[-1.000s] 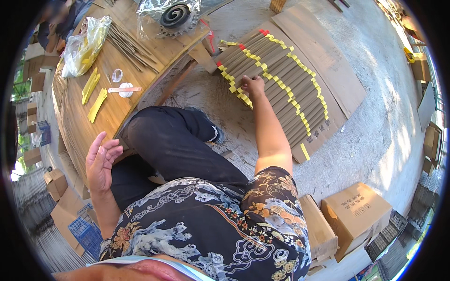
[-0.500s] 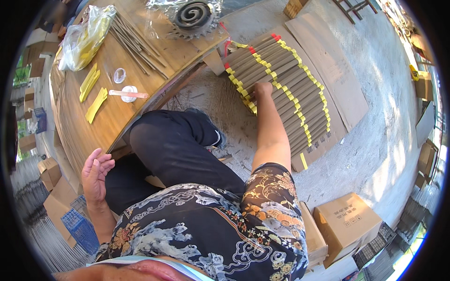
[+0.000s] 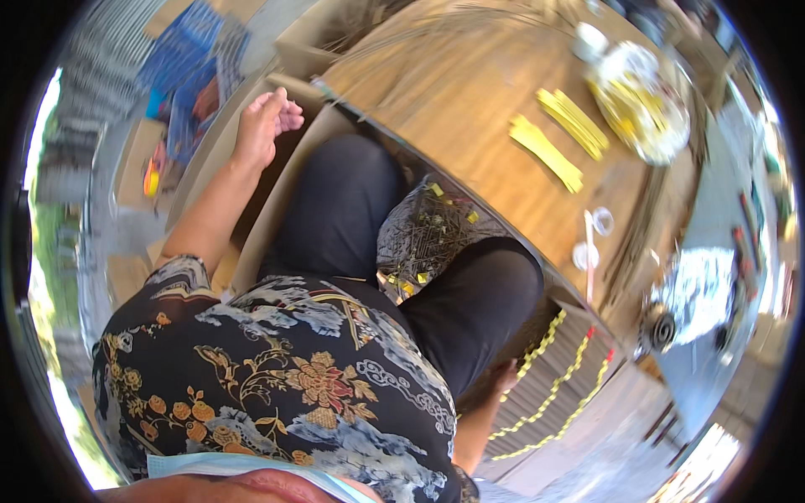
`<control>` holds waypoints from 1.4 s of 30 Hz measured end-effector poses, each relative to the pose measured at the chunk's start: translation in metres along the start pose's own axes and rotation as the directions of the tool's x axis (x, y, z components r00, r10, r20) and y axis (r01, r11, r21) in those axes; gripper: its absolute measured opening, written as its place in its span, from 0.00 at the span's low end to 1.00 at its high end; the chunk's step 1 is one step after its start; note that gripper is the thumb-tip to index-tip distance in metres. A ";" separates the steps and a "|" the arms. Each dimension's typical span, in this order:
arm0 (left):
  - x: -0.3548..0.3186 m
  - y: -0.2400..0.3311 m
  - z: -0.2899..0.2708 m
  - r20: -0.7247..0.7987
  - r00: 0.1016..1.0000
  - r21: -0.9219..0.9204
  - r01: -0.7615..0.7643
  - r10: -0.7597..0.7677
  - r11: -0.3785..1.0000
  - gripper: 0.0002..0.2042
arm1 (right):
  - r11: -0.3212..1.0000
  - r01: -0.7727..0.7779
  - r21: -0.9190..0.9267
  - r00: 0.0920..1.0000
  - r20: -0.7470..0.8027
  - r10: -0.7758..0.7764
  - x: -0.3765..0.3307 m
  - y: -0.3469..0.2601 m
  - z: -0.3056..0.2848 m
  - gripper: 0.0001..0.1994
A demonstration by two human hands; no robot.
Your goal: The person gathers thin sticks into a bundle and secures them with yellow paper strips. They repeatedly wrap and press the strips around the bundle to hold it together, then place the finished bundle aside.
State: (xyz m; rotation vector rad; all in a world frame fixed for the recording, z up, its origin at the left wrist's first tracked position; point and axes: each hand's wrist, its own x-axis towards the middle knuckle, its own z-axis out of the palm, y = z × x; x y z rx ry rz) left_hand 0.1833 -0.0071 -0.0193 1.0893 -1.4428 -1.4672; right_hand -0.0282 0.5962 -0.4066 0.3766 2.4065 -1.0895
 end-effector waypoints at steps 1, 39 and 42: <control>0.014 -0.008 -0.022 -0.070 0.998 0.009 0.002 -0.001 1.000 0.11 | 0.921 0.091 -0.378 0.993 -0.037 -0.113 0.000 0.020 0.010 0.13; 0.002 -0.339 -0.198 -0.184 0.911 0.958 0.250 -0.370 0.139 0.13 | 0.772 0.068 -0.632 0.963 0.245 0.116 -0.108 -0.203 -0.023 0.10; 0.001 -0.356 -0.201 -0.189 0.918 0.940 0.272 -0.349 0.207 0.14 | 0.770 0.067 -0.634 0.963 0.244 0.117 -0.109 -0.205 -0.023 0.10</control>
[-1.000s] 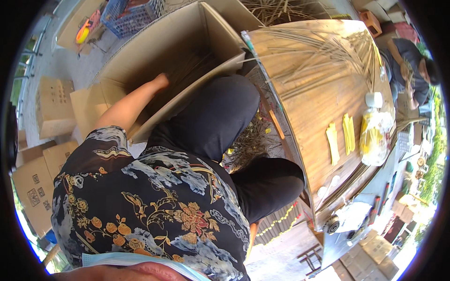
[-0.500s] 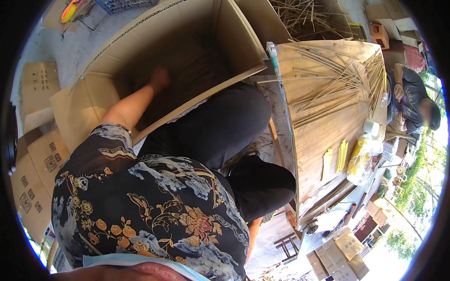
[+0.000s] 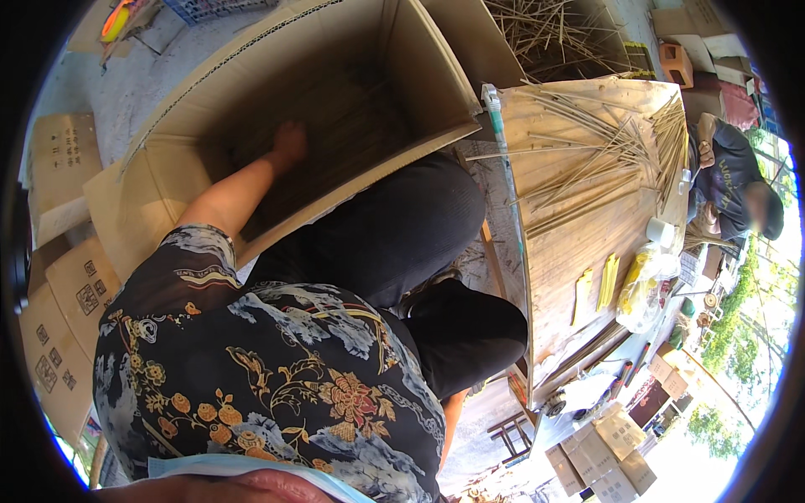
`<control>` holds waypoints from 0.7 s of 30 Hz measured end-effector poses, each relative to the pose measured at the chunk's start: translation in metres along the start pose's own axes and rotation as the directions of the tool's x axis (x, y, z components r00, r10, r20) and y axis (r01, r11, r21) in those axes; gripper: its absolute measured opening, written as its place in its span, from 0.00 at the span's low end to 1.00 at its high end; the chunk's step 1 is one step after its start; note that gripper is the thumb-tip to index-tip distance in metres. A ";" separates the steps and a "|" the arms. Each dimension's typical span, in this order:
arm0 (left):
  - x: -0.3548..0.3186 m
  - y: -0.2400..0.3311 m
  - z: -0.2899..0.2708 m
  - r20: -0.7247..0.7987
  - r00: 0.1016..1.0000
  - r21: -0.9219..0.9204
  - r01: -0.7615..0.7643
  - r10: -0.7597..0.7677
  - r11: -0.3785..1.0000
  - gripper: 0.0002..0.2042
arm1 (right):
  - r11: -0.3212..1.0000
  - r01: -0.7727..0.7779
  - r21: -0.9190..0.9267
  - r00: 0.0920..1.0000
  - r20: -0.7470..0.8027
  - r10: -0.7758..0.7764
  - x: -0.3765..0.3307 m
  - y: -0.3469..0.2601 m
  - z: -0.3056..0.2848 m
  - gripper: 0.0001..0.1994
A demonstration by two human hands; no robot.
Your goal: The person gathers thin sticks into a bundle and secures them with yellow paper strips. They repeatedly wrap and press the strips around the bundle to hold it together, then place the finished bundle aside.
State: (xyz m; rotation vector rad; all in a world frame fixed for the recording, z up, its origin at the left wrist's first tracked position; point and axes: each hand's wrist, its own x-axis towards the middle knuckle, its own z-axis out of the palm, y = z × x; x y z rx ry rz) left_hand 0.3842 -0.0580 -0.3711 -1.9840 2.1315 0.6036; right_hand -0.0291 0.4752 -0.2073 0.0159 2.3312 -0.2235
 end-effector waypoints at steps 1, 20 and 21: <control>-0.001 0.002 0.000 -0.001 1.000 -0.032 0.015 -0.015 0.999 0.14 | 1.000 -0.002 0.001 1.000 0.000 0.002 -0.002 0.000 -0.001 0.10; -0.008 0.005 -0.002 -0.038 0.999 -0.327 -0.039 0.028 0.944 0.11 | 0.999 0.014 0.048 1.000 -0.016 -0.013 -0.010 -0.003 -0.004 0.09; -0.010 0.005 -0.007 -0.026 0.999 -0.331 -0.041 0.034 0.943 0.12 | 0.998 0.016 0.057 1.000 -0.018 -0.015 -0.010 -0.003 -0.004 0.08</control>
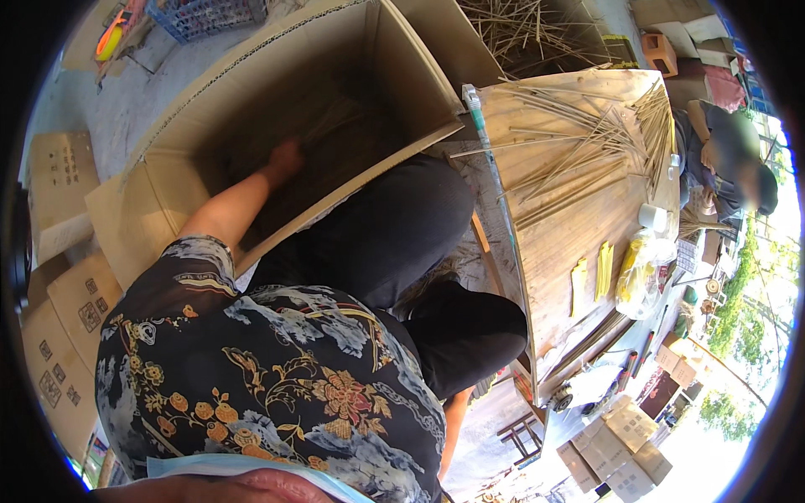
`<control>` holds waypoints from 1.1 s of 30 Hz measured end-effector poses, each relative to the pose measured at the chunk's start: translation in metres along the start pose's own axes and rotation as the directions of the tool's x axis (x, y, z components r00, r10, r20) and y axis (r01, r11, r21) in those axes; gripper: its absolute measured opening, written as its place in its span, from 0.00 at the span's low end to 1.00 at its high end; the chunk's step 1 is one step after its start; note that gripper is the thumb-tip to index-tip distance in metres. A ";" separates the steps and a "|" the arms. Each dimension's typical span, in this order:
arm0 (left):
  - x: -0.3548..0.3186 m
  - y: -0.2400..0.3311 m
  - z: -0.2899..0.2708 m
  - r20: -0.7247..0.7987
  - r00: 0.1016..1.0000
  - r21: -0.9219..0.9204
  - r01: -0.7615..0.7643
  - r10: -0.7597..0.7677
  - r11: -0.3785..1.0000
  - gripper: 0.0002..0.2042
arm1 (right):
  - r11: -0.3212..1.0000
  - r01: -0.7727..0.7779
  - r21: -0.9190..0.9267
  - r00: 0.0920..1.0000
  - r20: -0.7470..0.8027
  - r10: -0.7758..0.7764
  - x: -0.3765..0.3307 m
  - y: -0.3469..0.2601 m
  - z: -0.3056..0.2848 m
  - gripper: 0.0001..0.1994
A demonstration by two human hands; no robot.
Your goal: The person gathers thin sticks into a bundle and secures them with yellow paper strips. They repeatedly wrap and press the strips around the bundle to hold it together, then place the finished bundle aside.
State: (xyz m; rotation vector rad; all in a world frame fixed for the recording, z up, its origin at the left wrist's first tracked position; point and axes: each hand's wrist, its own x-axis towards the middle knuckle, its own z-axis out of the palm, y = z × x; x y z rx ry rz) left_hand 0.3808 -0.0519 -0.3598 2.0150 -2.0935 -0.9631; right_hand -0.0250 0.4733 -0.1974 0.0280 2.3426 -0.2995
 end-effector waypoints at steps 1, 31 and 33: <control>-0.003 0.003 -0.006 0.013 1.000 -0.004 -0.002 0.002 1.000 0.12 | 1.000 0.003 0.005 1.000 -0.001 -0.003 0.000 0.000 0.000 0.08; -0.108 0.239 -0.327 -0.272 0.742 -0.829 -0.504 0.612 0.244 0.06 | 0.419 0.781 0.463 0.623 -0.612 -0.487 -0.114 -0.190 -0.091 0.08; -0.119 0.281 -0.350 -0.328 0.725 -0.890 -0.453 0.605 0.060 0.07 | 0.373 0.844 0.385 0.536 -0.593 -0.601 -0.157 -0.237 -0.094 0.10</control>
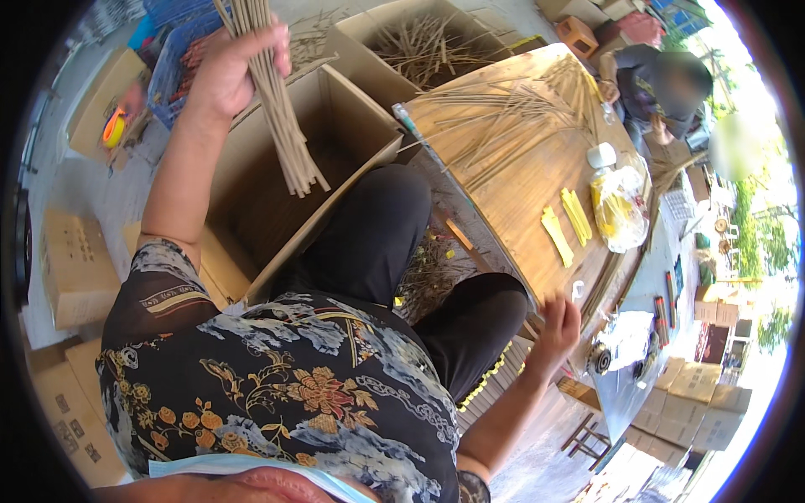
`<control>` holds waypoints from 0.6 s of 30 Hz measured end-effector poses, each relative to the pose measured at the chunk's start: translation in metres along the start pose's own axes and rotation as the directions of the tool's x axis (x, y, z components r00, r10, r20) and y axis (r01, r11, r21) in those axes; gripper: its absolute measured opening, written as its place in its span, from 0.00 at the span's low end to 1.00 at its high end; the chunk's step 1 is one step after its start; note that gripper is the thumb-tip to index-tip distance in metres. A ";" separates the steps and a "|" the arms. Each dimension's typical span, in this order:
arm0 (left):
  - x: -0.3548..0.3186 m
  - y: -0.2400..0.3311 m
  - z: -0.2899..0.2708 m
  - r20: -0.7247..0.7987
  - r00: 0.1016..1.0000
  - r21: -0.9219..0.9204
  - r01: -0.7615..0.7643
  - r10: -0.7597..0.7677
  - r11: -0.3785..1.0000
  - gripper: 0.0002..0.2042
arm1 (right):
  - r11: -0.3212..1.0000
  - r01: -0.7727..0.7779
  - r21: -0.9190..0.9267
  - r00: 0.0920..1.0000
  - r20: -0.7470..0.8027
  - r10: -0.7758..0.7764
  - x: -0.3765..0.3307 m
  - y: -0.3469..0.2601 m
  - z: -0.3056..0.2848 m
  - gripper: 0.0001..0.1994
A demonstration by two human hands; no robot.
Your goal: The person gathers thin sticks into a bundle and secures them with yellow paper strips. They repeatedly wrap and press the strips around the bundle to hold it together, then place the finished bundle aside.
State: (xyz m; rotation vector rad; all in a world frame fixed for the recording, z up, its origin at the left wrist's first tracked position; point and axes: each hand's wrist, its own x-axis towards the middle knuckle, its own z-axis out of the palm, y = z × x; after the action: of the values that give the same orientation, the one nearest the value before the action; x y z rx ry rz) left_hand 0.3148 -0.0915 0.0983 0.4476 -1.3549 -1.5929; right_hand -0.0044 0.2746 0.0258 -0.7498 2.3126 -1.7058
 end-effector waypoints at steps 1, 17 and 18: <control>0.008 0.007 0.016 -0.013 1.000 -0.098 -0.023 0.022 0.995 0.07 | 0.999 0.030 0.036 0.997 0.071 -0.032 0.001 -0.036 0.025 0.12; 0.000 -0.072 0.158 0.381 0.839 -0.397 0.529 -0.389 0.750 0.08 | 0.894 -0.403 0.195 0.489 0.872 0.030 0.005 -0.099 0.139 0.12; 0.003 -0.073 0.165 0.418 0.840 -0.377 0.508 -0.347 0.774 0.08 | 0.873 -0.436 0.219 0.490 0.872 0.026 0.008 -0.094 0.134 0.11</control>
State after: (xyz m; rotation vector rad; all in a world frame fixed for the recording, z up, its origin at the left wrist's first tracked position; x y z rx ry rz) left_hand 0.1550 -0.0091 0.0858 0.1998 -1.0688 -2.4045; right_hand 0.0729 0.1367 0.0702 -0.8491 1.2183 -1.1883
